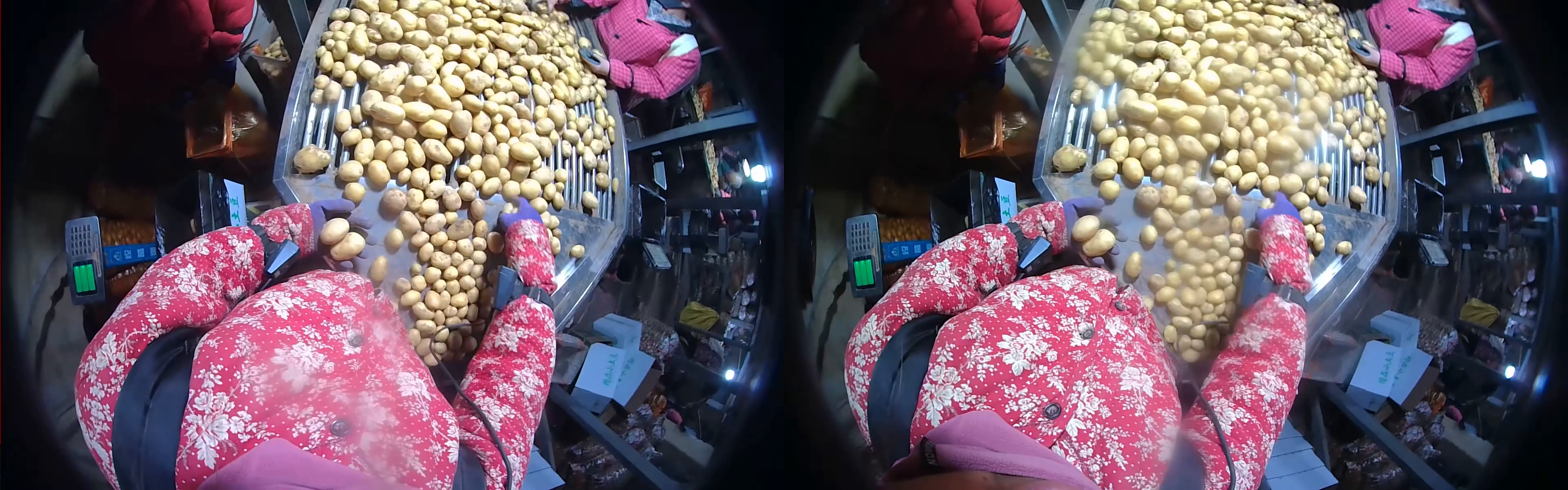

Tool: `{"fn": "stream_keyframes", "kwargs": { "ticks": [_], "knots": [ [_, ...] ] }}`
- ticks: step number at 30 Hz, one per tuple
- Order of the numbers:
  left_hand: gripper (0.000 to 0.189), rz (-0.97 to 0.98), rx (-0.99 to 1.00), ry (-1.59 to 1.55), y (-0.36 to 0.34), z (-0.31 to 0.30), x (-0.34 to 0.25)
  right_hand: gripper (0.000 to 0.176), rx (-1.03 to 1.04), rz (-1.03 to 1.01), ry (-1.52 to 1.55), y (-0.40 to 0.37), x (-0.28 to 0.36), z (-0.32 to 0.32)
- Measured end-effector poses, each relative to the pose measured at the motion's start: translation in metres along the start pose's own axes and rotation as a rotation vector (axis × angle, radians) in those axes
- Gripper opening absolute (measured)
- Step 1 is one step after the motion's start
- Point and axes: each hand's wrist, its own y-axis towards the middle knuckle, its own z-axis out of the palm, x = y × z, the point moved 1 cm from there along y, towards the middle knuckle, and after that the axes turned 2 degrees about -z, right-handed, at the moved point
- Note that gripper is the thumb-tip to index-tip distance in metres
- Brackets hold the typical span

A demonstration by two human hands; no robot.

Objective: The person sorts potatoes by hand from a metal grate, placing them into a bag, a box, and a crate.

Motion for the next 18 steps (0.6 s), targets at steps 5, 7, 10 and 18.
{"fn": "stream_keyframes", "kwargs": {
  "ticks": [5, 7, 10, 18],
  "knots": [
    [0.044, 0.041, 0.026, -0.056, -0.006, -0.004, -0.001, 0.056, 0.03, -0.232, 0.262, 0.047, -0.069, 0.019],
    [0.045, 0.047, 0.031, -0.06, -0.008, -0.004, 0.002, 0.049, -0.068, -0.312, 0.905, 0.072, -0.07, 0.013],
    [0.046, 0.045, 0.047, -0.089, -0.007, -0.001, 0.003, 0.041, -0.319, -0.472, 1.226, 0.059, -0.014, -0.003],
    [0.05, 0.071, 0.116, -0.204, -0.006, -0.003, 0.002, 0.049, -0.533, -1.132, -0.104, -0.106, 0.177, 0.099]
  ]
}}
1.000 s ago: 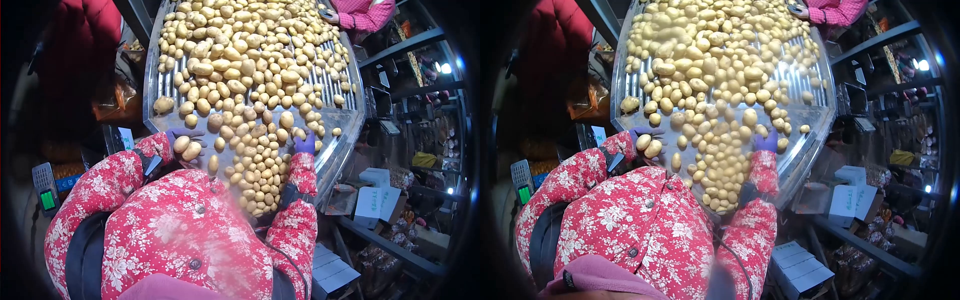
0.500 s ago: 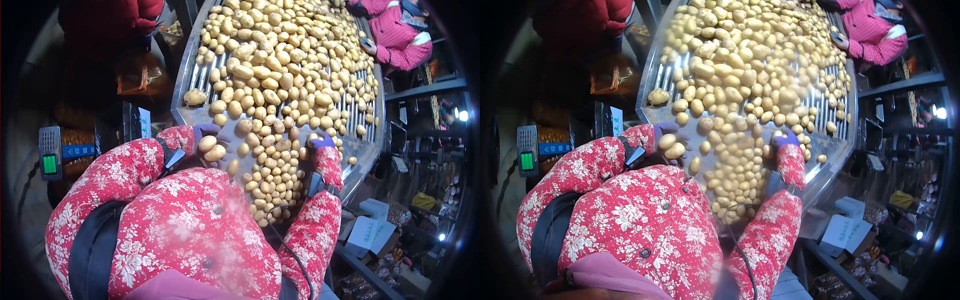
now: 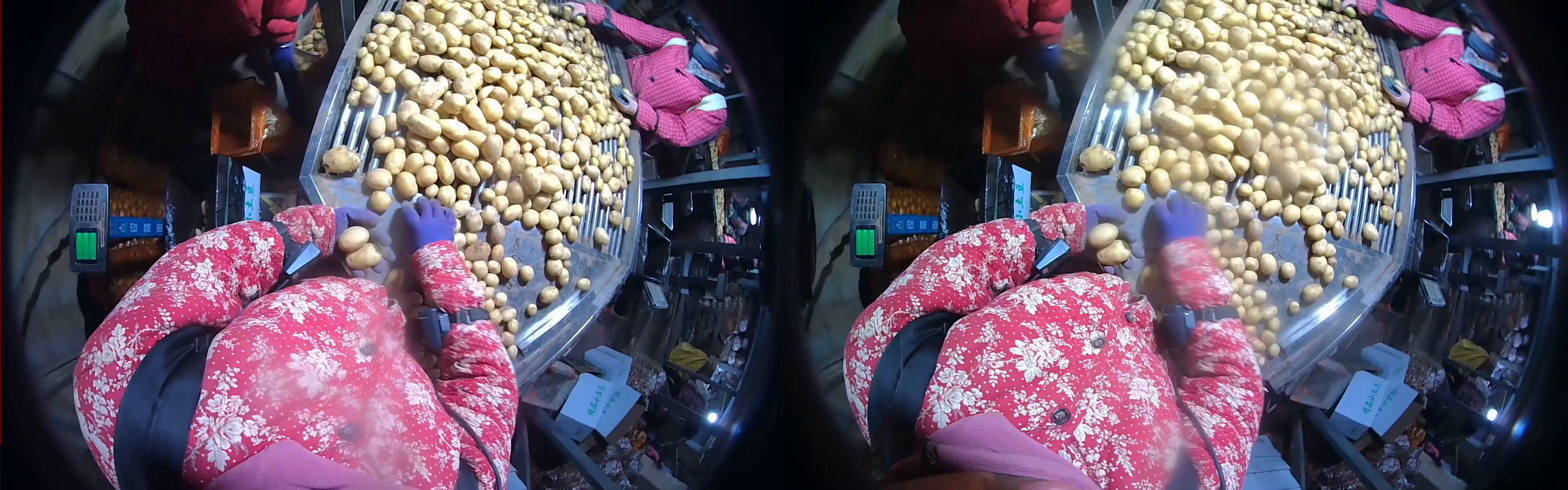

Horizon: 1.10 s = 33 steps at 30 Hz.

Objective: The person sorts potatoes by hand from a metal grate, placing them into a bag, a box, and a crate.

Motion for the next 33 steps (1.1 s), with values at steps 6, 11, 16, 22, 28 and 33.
{"fn": "stream_keyframes", "kwargs": {
  "ticks": [6, 11, 16, 22, 28, 33],
  "knots": [
    [0.055, -0.128, 0.157, -0.369, 0.005, 0.002, 0.003, 0.044, -0.057, 0.403, 0.593, 0.005, -0.009, -0.028],
    [0.054, -0.022, 0.613, -0.404, 0.026, -0.044, 0.02, 0.042, 0.504, 0.386, 0.097, 0.069, 0.003, -0.023],
    [0.053, -0.084, 0.533, -0.114, 0.026, -0.044, 0.003, 0.027, 0.423, 0.315, -0.045, 0.064, 0.006, 0.01],
    [0.055, 0.205, 0.336, -0.188, 0.007, -0.018, 0.005, 0.032, 0.45, 0.309, -0.119, 0.051, -0.006, 0.022],
    [0.057, 0.091, 0.047, -0.177, -0.009, -0.041, -0.011, 0.052, 0.37, 0.298, -0.106, 0.051, 0.002, 0.015],
    [0.048, 0.203, -0.451, 0.474, -0.037, -0.018, -0.039, 0.033, 0.329, 0.234, -0.17, 0.038, -0.021, 0.048]
  ]
}}
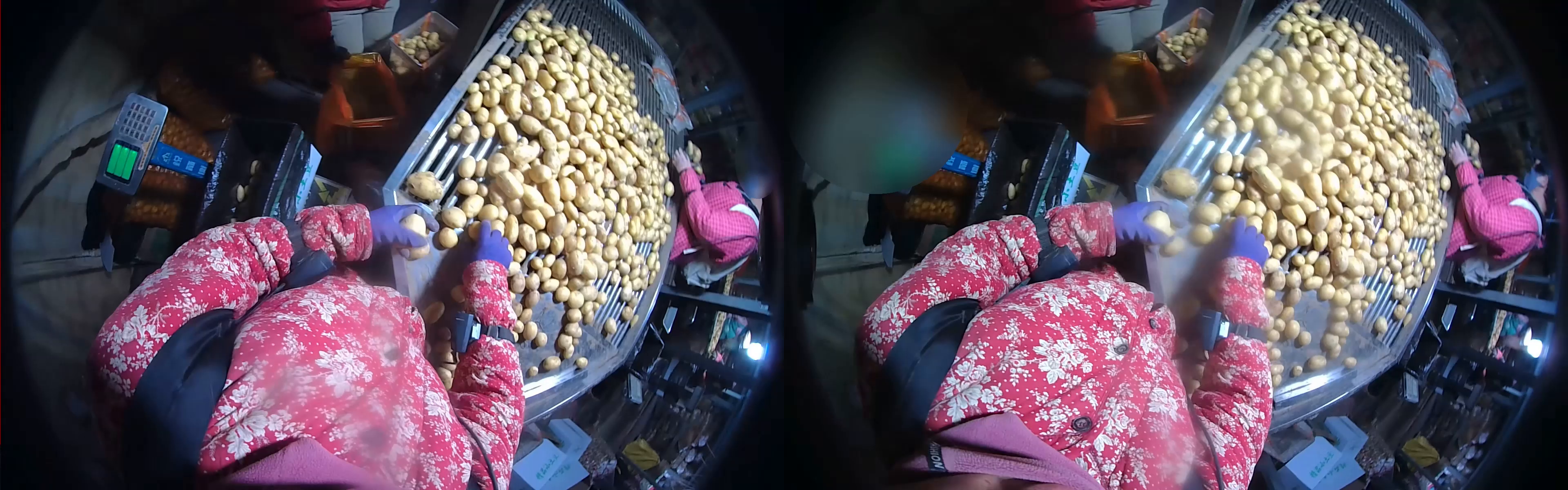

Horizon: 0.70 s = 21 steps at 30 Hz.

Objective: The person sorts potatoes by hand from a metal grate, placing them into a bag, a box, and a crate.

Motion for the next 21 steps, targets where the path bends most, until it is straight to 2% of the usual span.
{"fn": "stream_keyframes", "kwargs": {
  "ticks": [1, 3, 5, 7, 8, 9, 10, 11, 13, 14, 15, 16, 18, 19, 21],
  "knots": [
    [0.058, 0.198, -0.054, 0.269, -0.008, 0.002, -0.012, 0.031, 0.014, -0.004, -0.043, 0.001, -0.005, 0.011],
    [0.071, 0.504, -0.077, 0.391, -0.007, -0.007, -0.009, 0.057, 0.142, 0.039, -0.009, 0.002, -0.007, -0.002],
    [0.081, 0.683, -0.117, 0.443, -0.013, -0.009, -0.016, 0.063, 0.008, 0.033, 0.165, -0.009, 0.001, -0.037],
    [0.089, 0.781, -0.233, 0.537, -0.019, -0.01, -0.023, 0.055, -0.346, -0.058, 0.398, -0.014, 0.013, -0.05],
    [0.091, 0.812, -0.315, 0.62, -0.021, -0.01, -0.024, 0.056, -0.256, 0.125, 0.844, -0.018, 0.034, -0.062],
    [0.094, 0.841, -0.387, 0.702, -0.022, -0.009, -0.024, 0.051, -0.036, 0.238, 1.443, -0.02, 0.046, -0.047],
    [0.096, 0.778, -0.387, 0.786, -0.012, -0.014, -0.022, 0.056, 0.184, 0.218, 1.704, -0.019, 0.061, -0.067],
    [0.096, 0.758, -0.388, 0.826, -0.014, -0.01, -0.024, 0.061, 0.355, 0.238, 1.707, -0.015, 0.087, -0.111],
    [0.098, 0.726, -0.402, 0.907, -0.022, -0.004, -0.031, 0.068, 0.17, -0.166, 1.427, -0.016, 0.106, -0.077],
    [0.099, 0.776, -0.389, 0.911, -0.019, -0.004, -0.032, 0.07, 0.302, 0.034, 1.59, -0.008, 0.11, -0.078],
    [0.099, 0.668, -0.288, 0.582, -0.017, -0.006, -0.033, 0.072, 0.434, 0.245, 1.742, -0.003, 0.111, -0.08],
    [0.098, 0.551, -0.183, 0.259, -0.018, -0.009, -0.034, 0.074, 0.487, 0.299, 1.951, -0.005, 0.109, -0.088],
    [0.088, 0.361, 0.194, -0.61, -0.009, -0.022, -0.031, 0.078, 0.595, 0.415, 2.373, -0.011, 0.103, -0.118],
    [0.079, 0.368, 0.182, -0.545, -0.003, -0.029, -0.023, 0.08, 0.647, 0.478, 2.583, -0.015, 0.101, -0.126],
    [0.064, 0.433, 0.128, -0.288, -0.001, -0.032, -0.021, 0.084, 0.649, 0.462, 2.621, -0.017, 0.093, -0.124]
  ]
}}
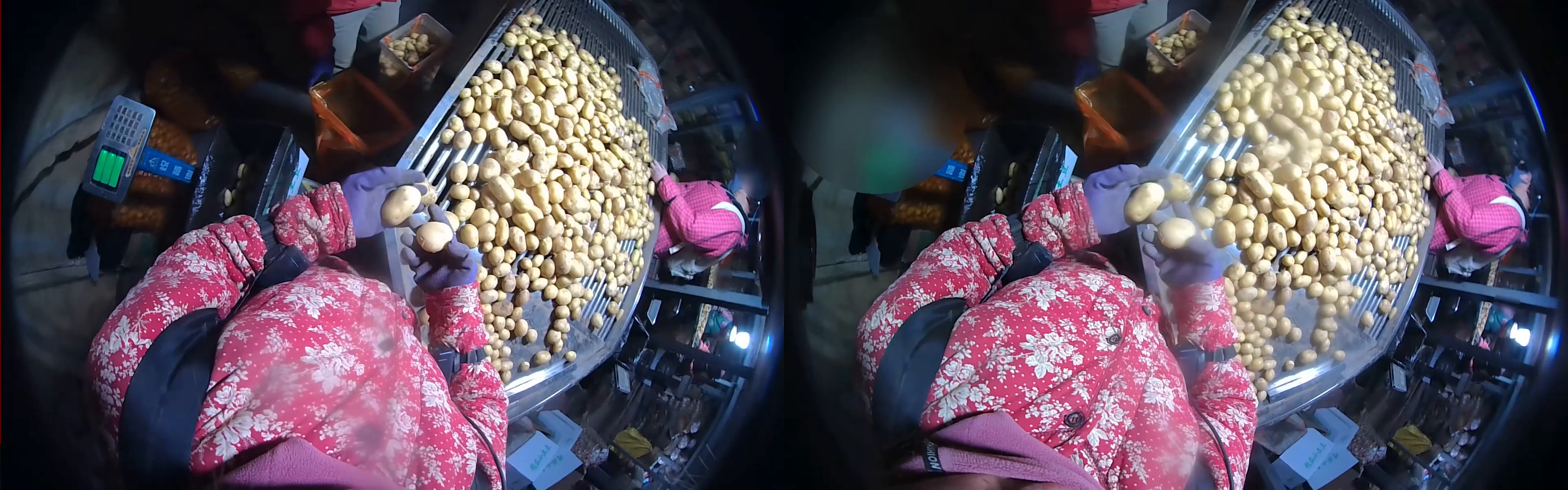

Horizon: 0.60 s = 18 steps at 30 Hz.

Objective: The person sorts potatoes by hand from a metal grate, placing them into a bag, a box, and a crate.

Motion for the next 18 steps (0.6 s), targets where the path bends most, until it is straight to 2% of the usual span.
{"fn": "stream_keyframes", "kwargs": {
  "ticks": [1, 3, 4, 6, 7, 8, 10, 12, 13, 15, 16, 17, 18],
  "knots": [
    [0.058, 0.044, -0.006, 0.195, 0.0, -0.001, 0.001, 0.083, 0.002, -0.022, 0.033, -0.004, 0.001, -0.003],
    [0.054, 0.222, -0.023, 0.833, -0.012, 0.023, -0.025, 0.077, 0.048, -0.047, 0.115, -0.006, 0.002, -0.011],
    [0.05, 0.039, -0.02, 0.514, -0.008, 0.025, -0.021, 0.076, -0.029, -0.088, 0.064, -0.01, 0.002, -0.017],
    [0.047, -0.263, -0.187, -0.217, -0.003, 0.029, -0.015, 0.076, -0.176, -0.156, -0.023, -0.019, 0.003, -0.012],
    [0.048, -0.311, -0.144, -0.334, 0.002, 0.024, -0.011, 0.075, -0.249, -0.181, -0.062, -0.023, 0.005, -0.009],
    [0.05, -0.357, -0.102, -0.451, 0.004, 0.022, -0.009, 0.074, -0.216, -0.224, -0.068, -0.026, 0.004, -0.013],
    [0.055, -0.255, -0.175, -0.178, 0.008, 0.032, -0.005, 0.073, -0.146, -0.305, -0.083, -0.026, -0.001, -0.039],
    [0.057, -0.508, -0.027, -0.516, 0.009, 0.026, -0.013, 0.066, -0.143, -0.365, -0.362, -0.022, -0.006, -0.058],
    [0.058, -0.535, -0.083, -0.536, 0.009, 0.032, -0.017, 0.063, -0.149, -0.398, -0.498, -0.02, -0.008, -0.067],
    [0.057, -0.537, 0.007, -0.617, 0.011, 0.028, -0.014, 0.058, -0.187, -0.315, 0.014, -0.025, -0.005, -0.054],
    [0.057, -0.539, 0.053, -0.659, 0.013, 0.026, -0.011, 0.058, -0.296, -0.273, 0.047, -0.03, -0.003, -0.048],
    [0.059, -0.489, -0.055, -0.598, 0.012, 0.031, -0.012, 0.06, -0.403, -0.231, 0.078, -0.034, -0.001, -0.044],
    [0.06, -0.499, -0.079, -0.65, 0.012, 0.039, -0.015, 0.062, -0.378, -0.245, -0.018, -0.033, 0.001, -0.049]
  ]
}}
